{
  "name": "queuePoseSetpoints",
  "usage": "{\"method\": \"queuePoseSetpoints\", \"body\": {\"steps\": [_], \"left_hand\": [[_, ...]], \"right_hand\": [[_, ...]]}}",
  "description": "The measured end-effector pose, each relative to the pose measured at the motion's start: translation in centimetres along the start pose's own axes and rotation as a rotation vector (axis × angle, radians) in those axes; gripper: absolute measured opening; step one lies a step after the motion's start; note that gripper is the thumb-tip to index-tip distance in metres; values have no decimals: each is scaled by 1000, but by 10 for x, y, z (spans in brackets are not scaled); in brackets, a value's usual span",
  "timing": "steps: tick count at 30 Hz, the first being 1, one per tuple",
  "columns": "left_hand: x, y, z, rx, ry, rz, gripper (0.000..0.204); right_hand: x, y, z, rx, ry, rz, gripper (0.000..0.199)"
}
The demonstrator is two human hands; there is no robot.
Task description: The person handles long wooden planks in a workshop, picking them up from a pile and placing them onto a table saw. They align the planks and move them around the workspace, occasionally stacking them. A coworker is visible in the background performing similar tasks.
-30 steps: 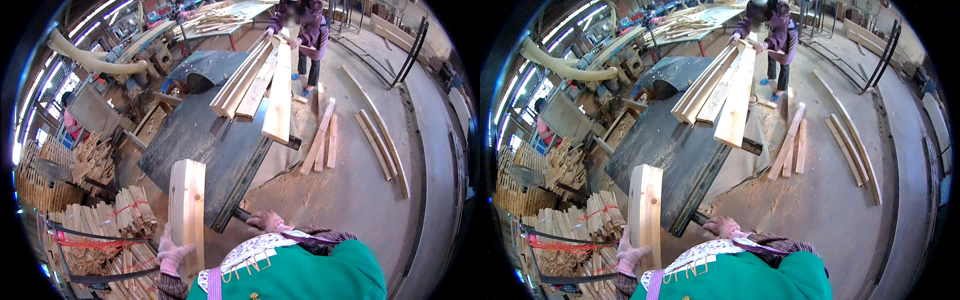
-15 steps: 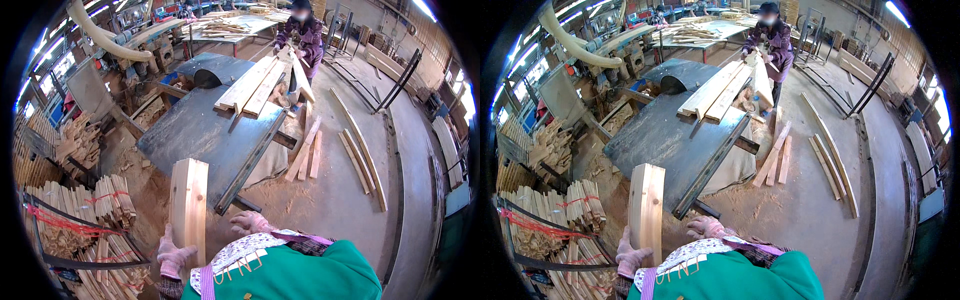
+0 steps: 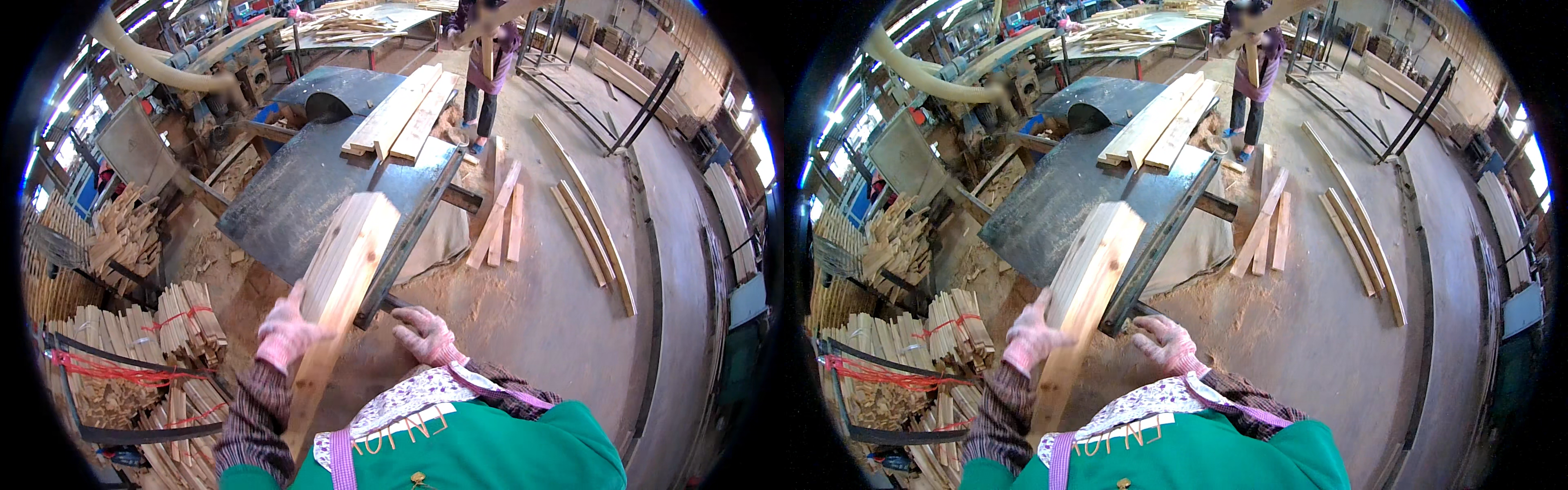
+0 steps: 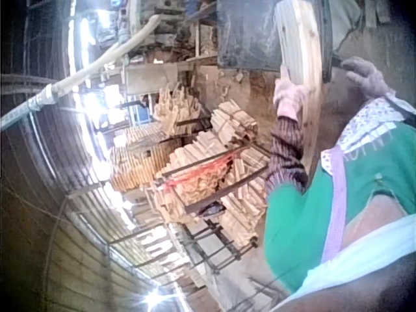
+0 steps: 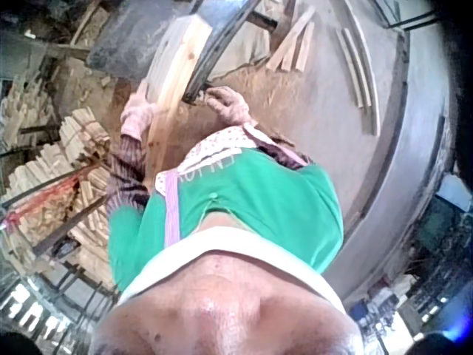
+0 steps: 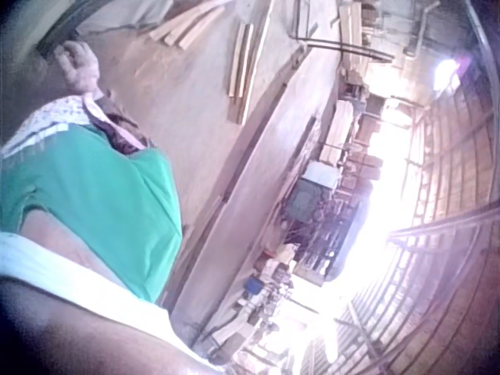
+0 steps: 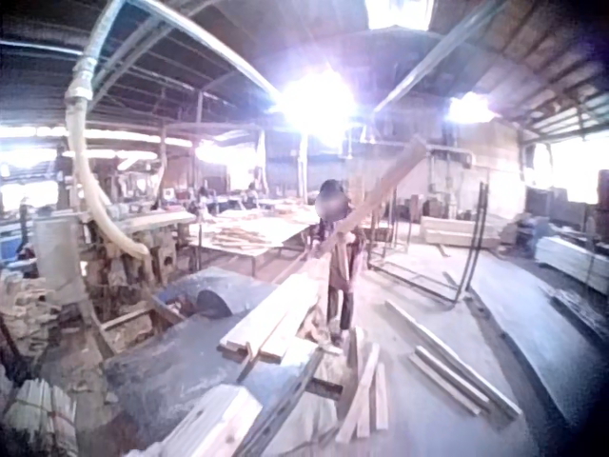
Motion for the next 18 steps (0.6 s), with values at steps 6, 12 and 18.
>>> {"method": "queuePoseSetpoints", "body": {"steps": [6,12,18], "left_hand": [[129,25,-84,-68,-3,-134,119],[254,29,-162,-4,-60,-256,113],[292,16,-213,3,-80,-202,112]], "right_hand": [[31,46,-47,153,-62,-96,40],[80,122,-103,286,11,-28,41],[93,175,-181,259,1,92,40]]}}
Point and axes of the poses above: each hand's wrist, its own z-axis away from the middle knuckle, its own y-axis out of the back of the hand, x = y × z, the point moved 8 cm from there along -z, towards the middle knuckle, and after that the axes turned 5 degrees about y, right-handed, at the moved point
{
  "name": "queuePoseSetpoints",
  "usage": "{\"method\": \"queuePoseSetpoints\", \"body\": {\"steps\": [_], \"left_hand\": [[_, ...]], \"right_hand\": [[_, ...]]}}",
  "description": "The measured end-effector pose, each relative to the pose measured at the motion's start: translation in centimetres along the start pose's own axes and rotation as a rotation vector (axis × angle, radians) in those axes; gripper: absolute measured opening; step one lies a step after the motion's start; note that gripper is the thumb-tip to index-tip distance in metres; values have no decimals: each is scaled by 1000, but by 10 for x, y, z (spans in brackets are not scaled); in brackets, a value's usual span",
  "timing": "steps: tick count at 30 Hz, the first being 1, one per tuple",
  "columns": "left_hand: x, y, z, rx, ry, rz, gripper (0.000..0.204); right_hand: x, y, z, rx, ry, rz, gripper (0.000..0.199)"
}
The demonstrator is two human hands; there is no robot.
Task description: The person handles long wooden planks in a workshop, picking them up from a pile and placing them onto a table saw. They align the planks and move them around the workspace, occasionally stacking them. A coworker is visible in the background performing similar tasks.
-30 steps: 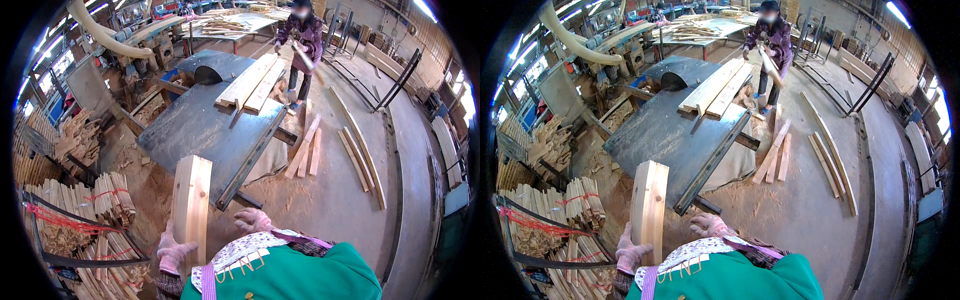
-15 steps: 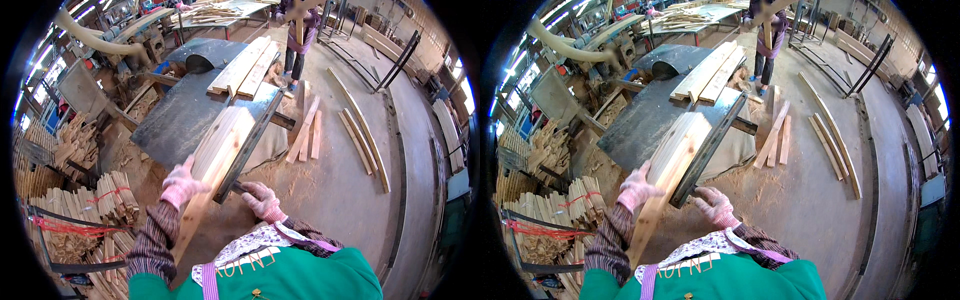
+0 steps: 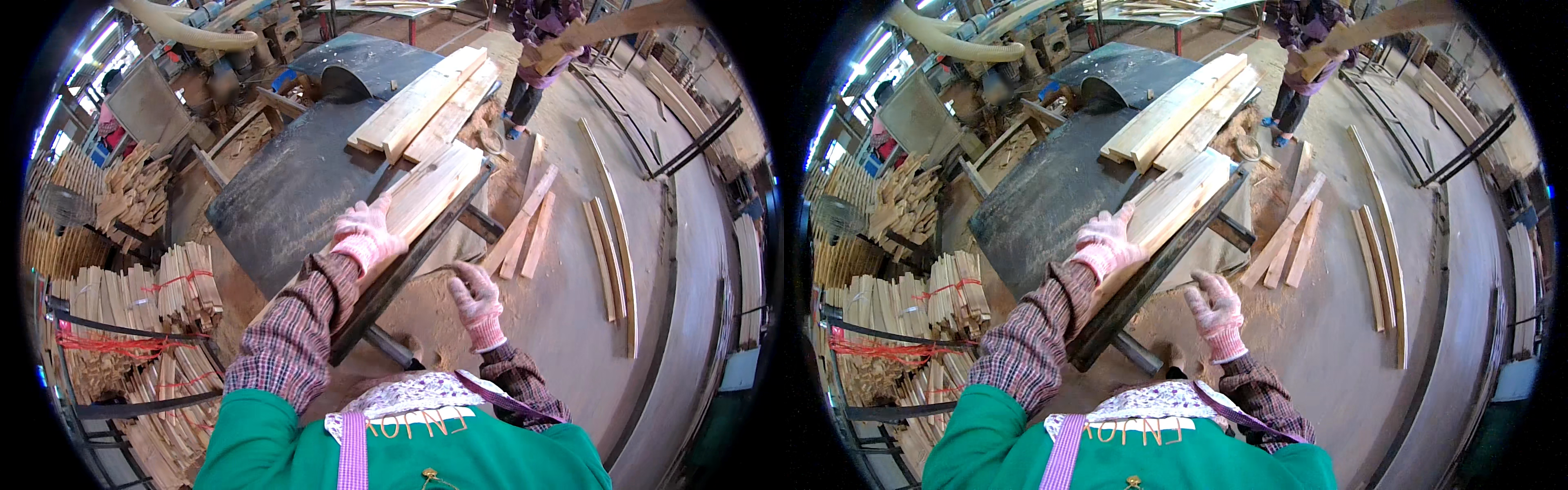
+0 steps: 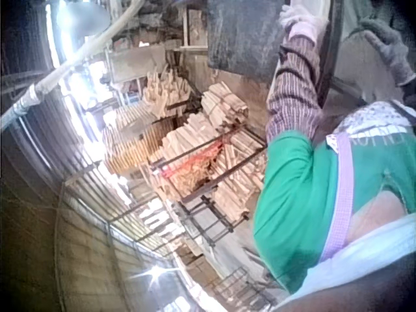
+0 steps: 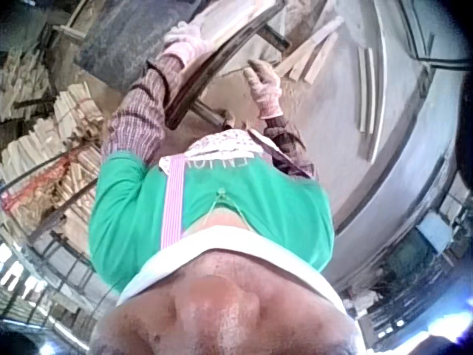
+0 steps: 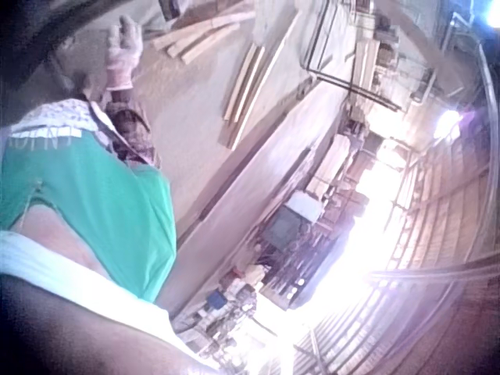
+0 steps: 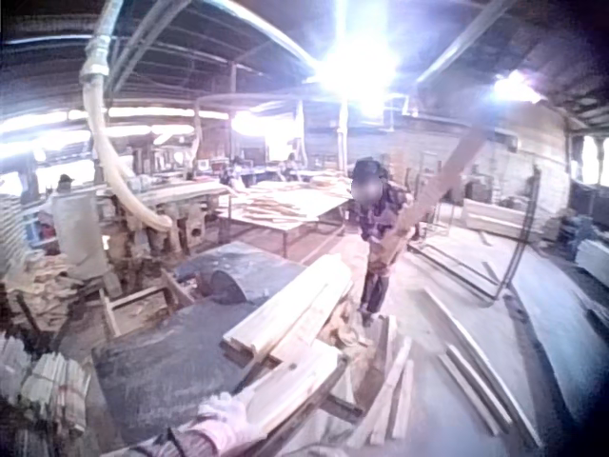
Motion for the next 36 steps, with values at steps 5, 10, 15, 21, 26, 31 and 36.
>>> {"method": "queuePoseSetpoints", "body": {"steps": [5,10,15,21,26,31,36], "left_hand": [[-4,-7,-21,-75,-97,-43,122],[-2,11,-78,-116,-76,232,118],[-8,56,-149,141,119,435,133],[-5,68,-243,100,106,256,137],[-34,58,-296,30,170,313,132],[-38,48,-312,45,165,423,119],[-33,51,-310,241,69,751,114]], "right_hand": [[-35,8,-121,92,-3,-239,53],[-41,-36,-254,268,-103,-596,56],[3,-68,-371,266,-365,4,44],[35,-103,-443,12,-391,657,49],[124,-135,-473,-195,-423,942,38],[197,-155,-497,-171,-455,1007,32],[183,-146,-502,-203,-291,1108,28]]}}
Point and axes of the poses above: each hand's wrist, its own z-axis away from the middle knuckle, its own y-axis out of the back of the hand, x = y × z, the point moved 8 cm from there along -z, towards the middle knuckle, and after that the axes turned 5 degrees about y, right-handed, at the moved point
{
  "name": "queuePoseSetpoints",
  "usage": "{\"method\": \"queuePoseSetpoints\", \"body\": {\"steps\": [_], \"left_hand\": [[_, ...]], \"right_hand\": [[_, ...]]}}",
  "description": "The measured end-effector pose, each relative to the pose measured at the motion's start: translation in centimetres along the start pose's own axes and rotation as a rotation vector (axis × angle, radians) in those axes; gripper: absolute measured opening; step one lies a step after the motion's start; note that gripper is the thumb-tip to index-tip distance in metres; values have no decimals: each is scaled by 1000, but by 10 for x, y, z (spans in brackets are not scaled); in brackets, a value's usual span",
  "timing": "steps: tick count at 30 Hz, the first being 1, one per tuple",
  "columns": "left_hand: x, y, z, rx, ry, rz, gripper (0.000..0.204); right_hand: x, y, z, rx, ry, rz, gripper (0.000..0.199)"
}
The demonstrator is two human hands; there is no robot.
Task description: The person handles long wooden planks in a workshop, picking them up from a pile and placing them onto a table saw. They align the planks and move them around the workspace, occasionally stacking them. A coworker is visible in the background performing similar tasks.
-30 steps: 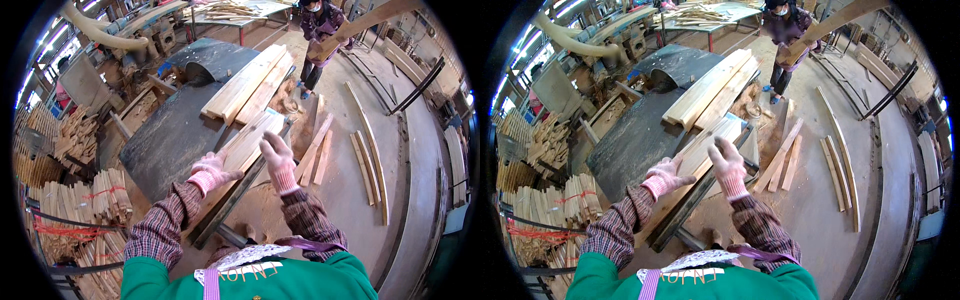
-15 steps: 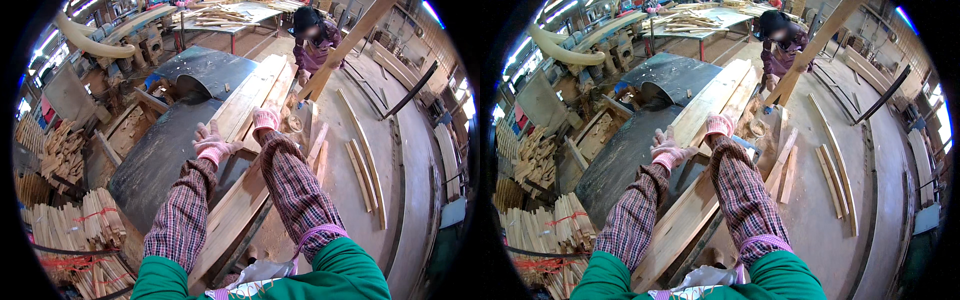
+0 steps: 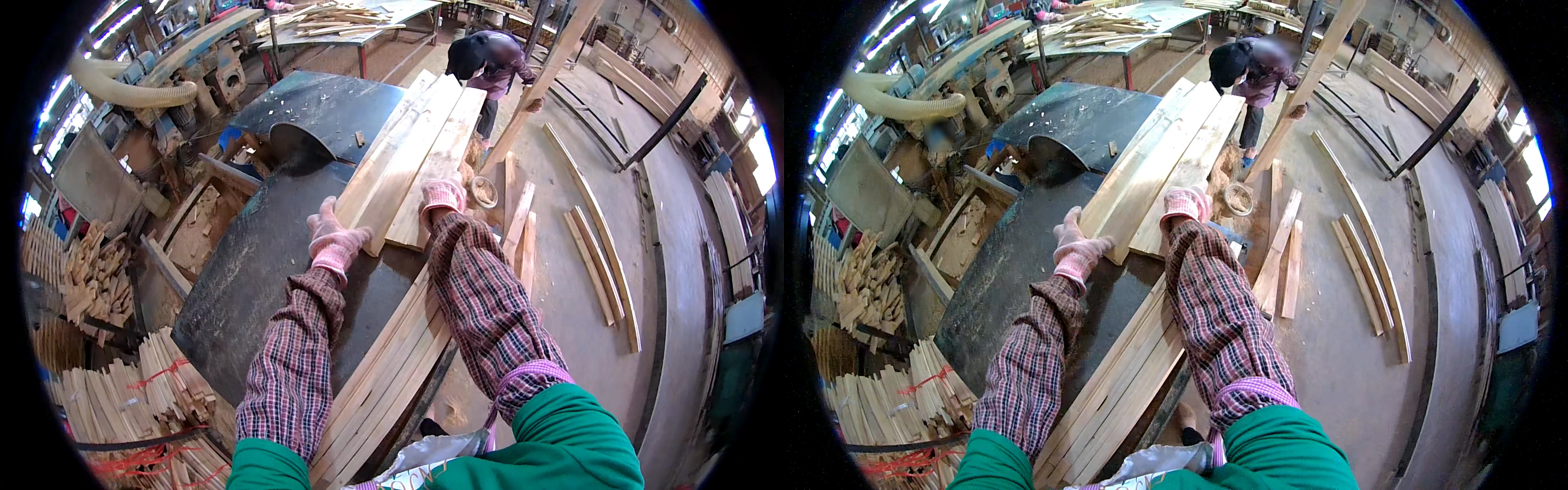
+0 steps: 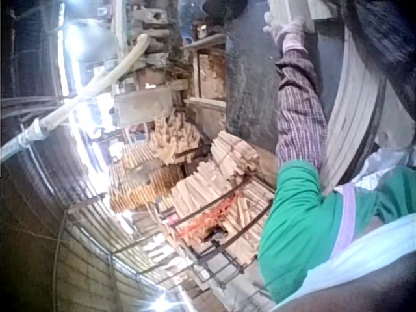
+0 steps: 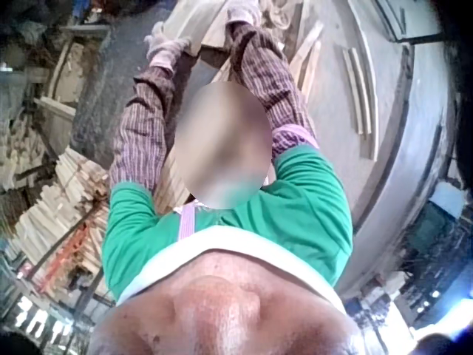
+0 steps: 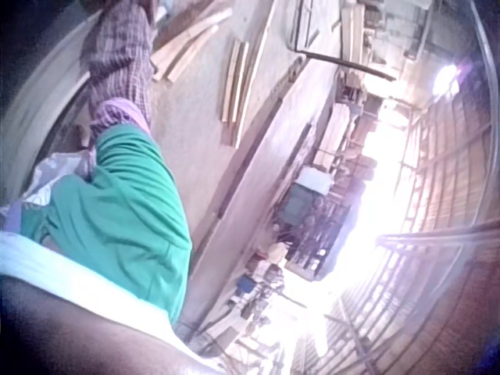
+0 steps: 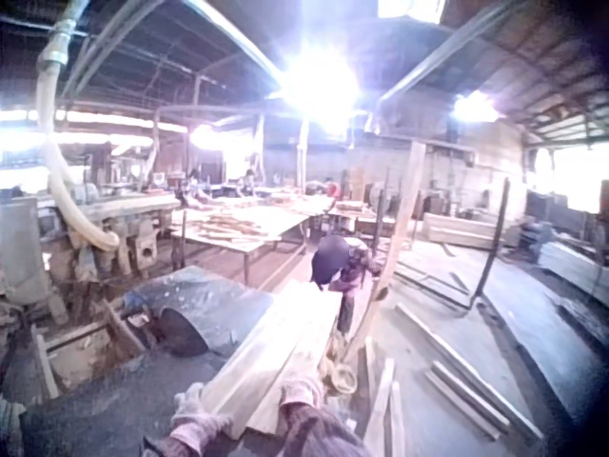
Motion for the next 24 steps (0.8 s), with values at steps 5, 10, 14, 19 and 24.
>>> {"method": "queuePoseSetpoints", "body": {"steps": [5,10,14,19,24], "left_hand": [[17,-3,9,102,-262,-18,104],[29,-2,18,35,-432,-159,94],[-18,51,58,85,-557,-263,89],[-128,148,117,-289,-482,-282,85],[-132,168,120,-767,94,-77,105]], "right_hand": [[-42,47,20,77,319,200,24],[-93,73,57,-166,450,208,28],[-153,65,155,-216,673,98,29],[-231,48,288,-278,988,-133,31],[-259,56,349,-314,1063,-228,37]]}}
Point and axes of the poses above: each hand's wrist, its own z-axis away from the middle knuckle, its own y-axis out of the back of the hand, x = y × z, the point moved 8 cm from there along -z, towards the middle knuckle, and after that the axes turned 5 degrees about y, right-handed, at the moved point
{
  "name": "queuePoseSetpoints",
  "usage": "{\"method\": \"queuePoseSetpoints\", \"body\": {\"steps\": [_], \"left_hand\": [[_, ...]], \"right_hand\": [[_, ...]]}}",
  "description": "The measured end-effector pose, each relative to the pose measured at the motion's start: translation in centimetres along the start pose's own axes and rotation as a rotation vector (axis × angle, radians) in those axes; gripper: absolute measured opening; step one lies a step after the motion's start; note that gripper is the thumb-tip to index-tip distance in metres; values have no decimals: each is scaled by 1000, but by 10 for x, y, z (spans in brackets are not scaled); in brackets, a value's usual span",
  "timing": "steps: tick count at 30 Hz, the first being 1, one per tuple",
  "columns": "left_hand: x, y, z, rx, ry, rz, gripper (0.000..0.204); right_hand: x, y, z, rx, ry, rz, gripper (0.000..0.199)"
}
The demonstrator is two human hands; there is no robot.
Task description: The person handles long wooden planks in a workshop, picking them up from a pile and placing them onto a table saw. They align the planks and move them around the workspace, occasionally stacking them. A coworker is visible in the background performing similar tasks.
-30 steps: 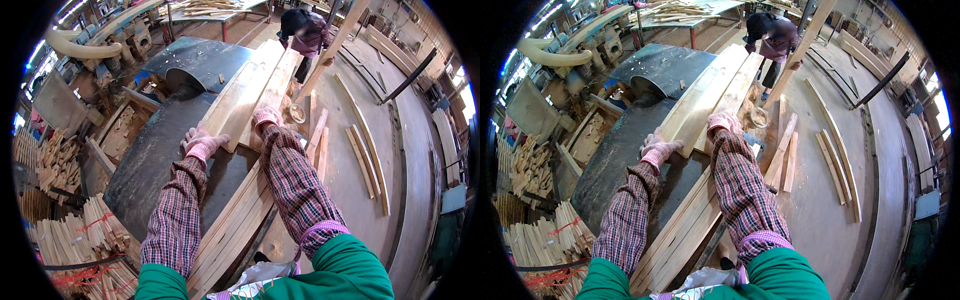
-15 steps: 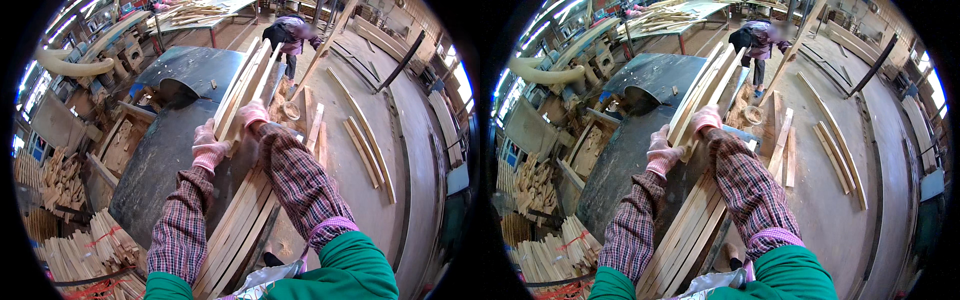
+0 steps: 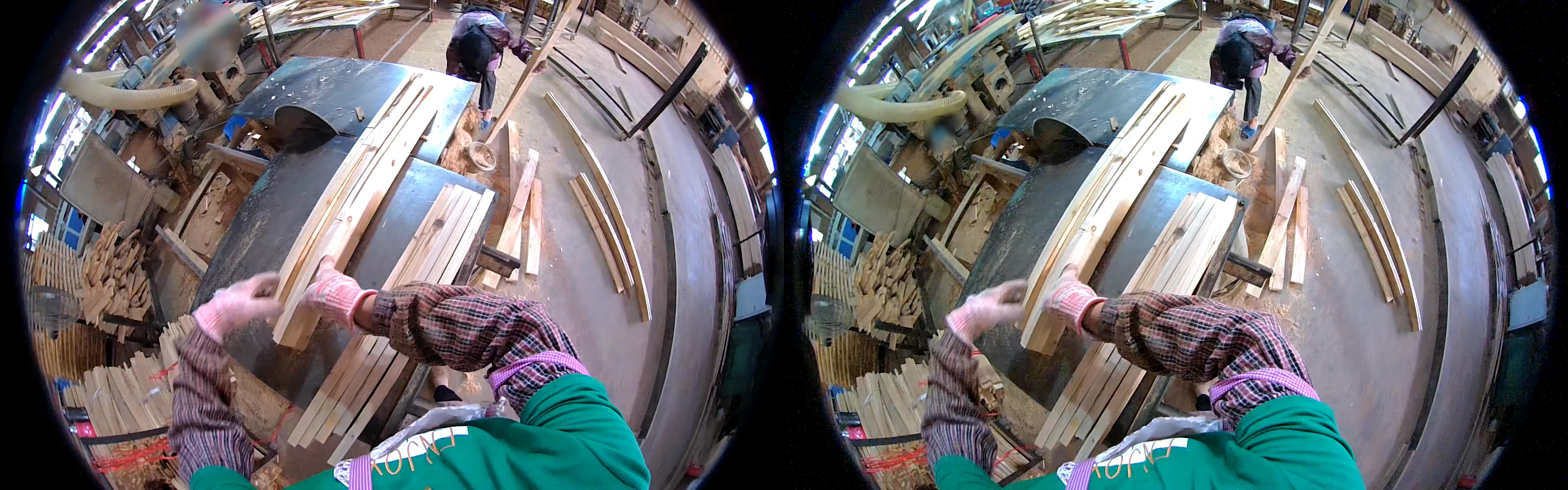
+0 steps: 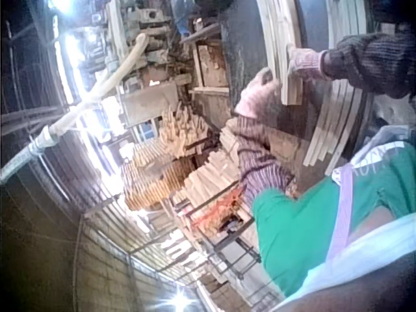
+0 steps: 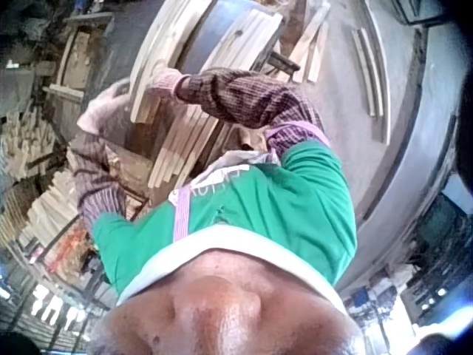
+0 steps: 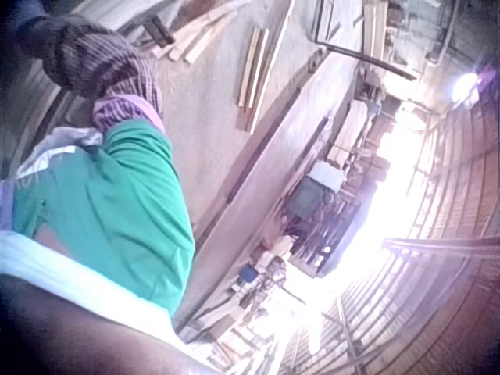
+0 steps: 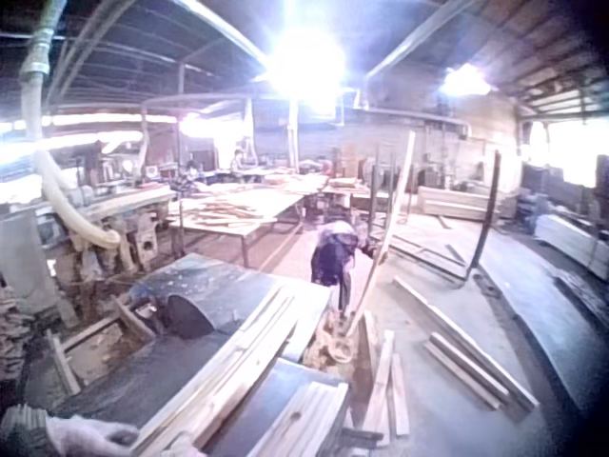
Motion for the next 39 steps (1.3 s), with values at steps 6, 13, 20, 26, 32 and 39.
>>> {"method": "queuePoseSetpoints", "body": {"steps": [6,13,20,26,32,39], "left_hand": [[47,-38,-45,499,216,-725,140],[53,-57,-25,588,218,-747,124],[19,-12,-15,129,-418,19,124],[-20,17,-17,194,-216,-73,128],[44,-61,-5,453,108,-835,134],[73,-86,6,568,145,-663,117]], "right_hand": [[9,24,68,169,-328,-1024,46],[-9,27,173,654,-397,-1659,66],[6,19,227,873,-469,-1703,62],[8,6,243,948,-306,-1784,58],[10,-13,253,1027,-408,-1792,55],[4,-14,284,1109,-495,-1593,51]]}}
Point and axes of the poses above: each hand's wrist, its own z-axis away from the middle knuckle, its own y-axis out of the back of the hand, x = y × z, the point moved 8 cm from there along -z, towards the middle knuckle, and after that the axes turned 5 degrees about y, right-handed, at the moved point
